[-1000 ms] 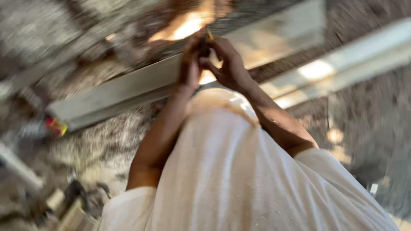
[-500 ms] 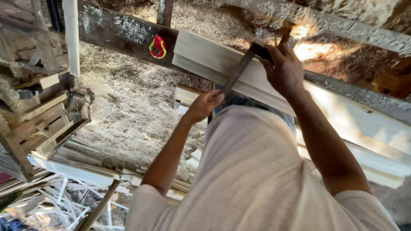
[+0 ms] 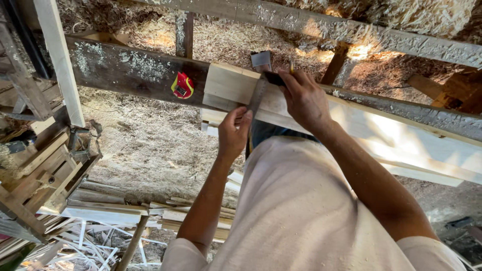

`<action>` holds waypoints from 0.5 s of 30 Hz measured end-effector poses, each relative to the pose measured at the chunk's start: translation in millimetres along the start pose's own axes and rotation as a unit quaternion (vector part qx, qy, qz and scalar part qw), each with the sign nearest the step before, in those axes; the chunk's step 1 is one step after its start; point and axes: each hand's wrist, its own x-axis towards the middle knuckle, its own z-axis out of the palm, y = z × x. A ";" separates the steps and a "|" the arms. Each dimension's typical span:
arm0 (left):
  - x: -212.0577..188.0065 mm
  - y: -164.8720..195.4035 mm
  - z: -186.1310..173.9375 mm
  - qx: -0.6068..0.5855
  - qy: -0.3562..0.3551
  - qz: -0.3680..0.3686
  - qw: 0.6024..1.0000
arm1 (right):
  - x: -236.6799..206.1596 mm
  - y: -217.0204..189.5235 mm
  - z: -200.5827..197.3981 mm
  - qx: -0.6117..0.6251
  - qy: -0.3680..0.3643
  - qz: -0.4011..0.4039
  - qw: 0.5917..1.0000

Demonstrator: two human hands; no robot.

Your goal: The person picks up a wooden plank, places it on a workbench, and uses a tape measure and pencil to mark measurements. They then use a try square to draw straight lines across the plank. The person repeats this process on multiple planks.

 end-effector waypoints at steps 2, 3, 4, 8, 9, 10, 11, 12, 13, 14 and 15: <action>9.4 1.0 -7.5 0.001 0.006 -0.020 1.000 | 9.9 -5.5 7.5 -0.004 -0.014 0.000 1.000; 13.2 1.6 -11.1 0.004 0.008 -0.034 0.999 | 14.6 -8.4 10.6 -0.007 -0.023 0.001 1.000; 16.4 2.1 -14.5 0.007 0.011 -0.047 0.999 | 19.0 -11.2 13.0 -0.011 -0.032 0.001 0.999; 25.4 3.7 -22.3 -0.011 0.019 -0.053 0.998 | 31.1 -20.3 15.2 -0.014 -0.002 -0.026 1.000; 26.9 3.5 -23.0 -0.011 0.019 -0.054 0.998 | 33.0 -22.2 14.6 -0.012 -0.003 -0.026 1.000; 28.3 3.1 -23.2 -0.013 0.020 -0.055 0.998 | 34.6 -23.9 13.7 -0.009 -0.004 -0.027 1.000; 29.7 2.3 -23.5 -0.009 0.024 -0.056 0.998 | 36.0 -25.6 12.7 -0.004 -0.008 -0.025 1.000; 30.9 1.4 -23.5 -0.005 0.028 -0.058 0.998 | 37.0 -27.1 11.5 0.001 -0.012 -0.023 1.000; 31.9 0.1 -23.6 -0.001 0.033 -0.060 0.998 | 37.9 -28.5 10.6 0.007 -0.015 -0.020 1.000; 32.6 -1.1 -23.9 -0.004 0.036 -0.054 0.998 | 38.7 -30.0 9.7 0.014 -0.022 -0.014 1.000; 33.4 -2.5 -24.2 -0.007 0.038 -0.047 0.998 | 39.3 -31.2 9.0 0.020 -0.028 -0.006 0.999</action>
